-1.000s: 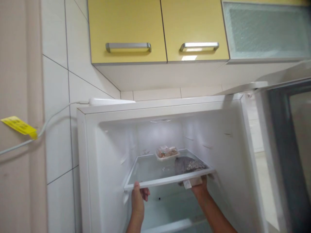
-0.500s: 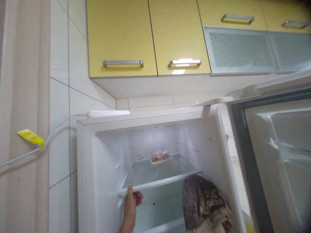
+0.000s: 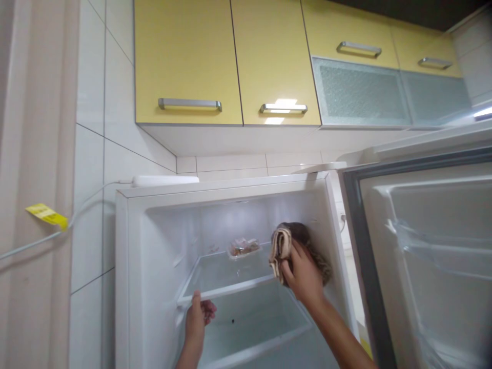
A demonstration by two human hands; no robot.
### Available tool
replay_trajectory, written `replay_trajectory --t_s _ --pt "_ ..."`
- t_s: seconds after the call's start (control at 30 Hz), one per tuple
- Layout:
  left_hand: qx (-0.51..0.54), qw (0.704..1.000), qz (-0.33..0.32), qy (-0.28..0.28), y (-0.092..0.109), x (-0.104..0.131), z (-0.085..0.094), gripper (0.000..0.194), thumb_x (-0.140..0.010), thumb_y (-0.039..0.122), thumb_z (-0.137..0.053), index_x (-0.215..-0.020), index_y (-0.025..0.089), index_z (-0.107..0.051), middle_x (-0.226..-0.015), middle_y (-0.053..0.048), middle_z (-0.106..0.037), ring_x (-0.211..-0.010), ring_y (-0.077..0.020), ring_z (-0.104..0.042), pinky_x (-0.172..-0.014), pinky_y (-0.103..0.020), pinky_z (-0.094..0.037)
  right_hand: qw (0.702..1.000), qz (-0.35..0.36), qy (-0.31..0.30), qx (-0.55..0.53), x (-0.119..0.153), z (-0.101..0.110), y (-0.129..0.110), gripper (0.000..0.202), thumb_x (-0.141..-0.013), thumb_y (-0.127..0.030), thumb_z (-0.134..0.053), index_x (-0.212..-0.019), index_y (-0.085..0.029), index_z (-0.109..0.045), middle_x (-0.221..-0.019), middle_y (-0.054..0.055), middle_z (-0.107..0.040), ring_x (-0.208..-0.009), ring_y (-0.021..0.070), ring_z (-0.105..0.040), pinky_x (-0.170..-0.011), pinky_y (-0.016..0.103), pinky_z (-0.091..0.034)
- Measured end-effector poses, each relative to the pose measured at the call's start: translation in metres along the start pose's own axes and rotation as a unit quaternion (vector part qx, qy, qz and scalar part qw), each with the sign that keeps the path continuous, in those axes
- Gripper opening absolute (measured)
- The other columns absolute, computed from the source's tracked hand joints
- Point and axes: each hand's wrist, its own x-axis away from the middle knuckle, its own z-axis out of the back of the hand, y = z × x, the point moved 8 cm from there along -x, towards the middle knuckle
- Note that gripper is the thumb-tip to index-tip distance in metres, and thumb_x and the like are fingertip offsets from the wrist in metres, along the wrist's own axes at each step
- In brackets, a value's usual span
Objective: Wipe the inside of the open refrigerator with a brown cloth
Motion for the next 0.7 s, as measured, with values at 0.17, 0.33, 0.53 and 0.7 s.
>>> replay_trajectory --t_s 0.17,0.33,0.53,0.7 --pt "-0.033 0.999 0.016 -0.004 -0.001 -0.002 0.005 0.087 -0.041 0.105 -0.041 -0.048 0.019 -0.057 -0.054 -0.01 -0.066 -0.049 -0.0189 -0.056 -0.052 -0.03 -0.037 0.951 -0.116 -0.225 0.177 -0.021 -0.084 0.043 0.03 -0.088 -0.022 -0.053 -0.106 -0.008 -0.074 -0.12 0.026 -0.072 -0.123 0.0326 -0.063 -0.107 0.043 -0.044" --pt "-0.037 0.999 0.029 -0.014 0.0 0.001 0.006 0.087 -0.037 0.103 -0.045 -0.05 0.019 -0.06 -0.055 -0.009 -0.067 -0.051 -0.0186 -0.056 -0.054 -0.03 -0.037 0.921 -0.129 -0.296 0.217 -0.036 -0.115 0.069 0.028 -0.096 -0.033 -0.056 -0.108 -0.012 -0.07 -0.119 0.017 -0.073 -0.117 0.0251 -0.066 -0.106 0.045 -0.048" --pt "-0.011 1.0 0.013 -0.024 -0.001 0.001 0.001 0.082 -0.049 0.098 -0.044 -0.052 0.018 -0.062 -0.058 -0.012 -0.07 -0.051 -0.019 -0.057 -0.054 -0.031 -0.038 0.902 -0.124 -0.347 0.227 -0.059 -0.148 0.087 0.035 -0.094 -0.044 -0.062 -0.114 -0.016 -0.067 -0.123 0.009 -0.07 -0.116 0.0231 -0.065 -0.104 0.05 -0.051" --pt "0.0 1.0 -0.004 -0.01 -0.004 -0.005 -0.002 0.08 -0.049 0.095 -0.046 -0.051 0.017 -0.063 -0.053 -0.012 -0.067 -0.05 -0.019 -0.056 -0.053 -0.031 -0.038 0.907 -0.111 -0.358 0.193 -0.079 -0.17 0.098 0.03 -0.094 -0.042 -0.064 -0.111 -0.018 -0.067 -0.118 0.007 -0.071 -0.108 0.0208 -0.067 -0.098 0.045 -0.055"
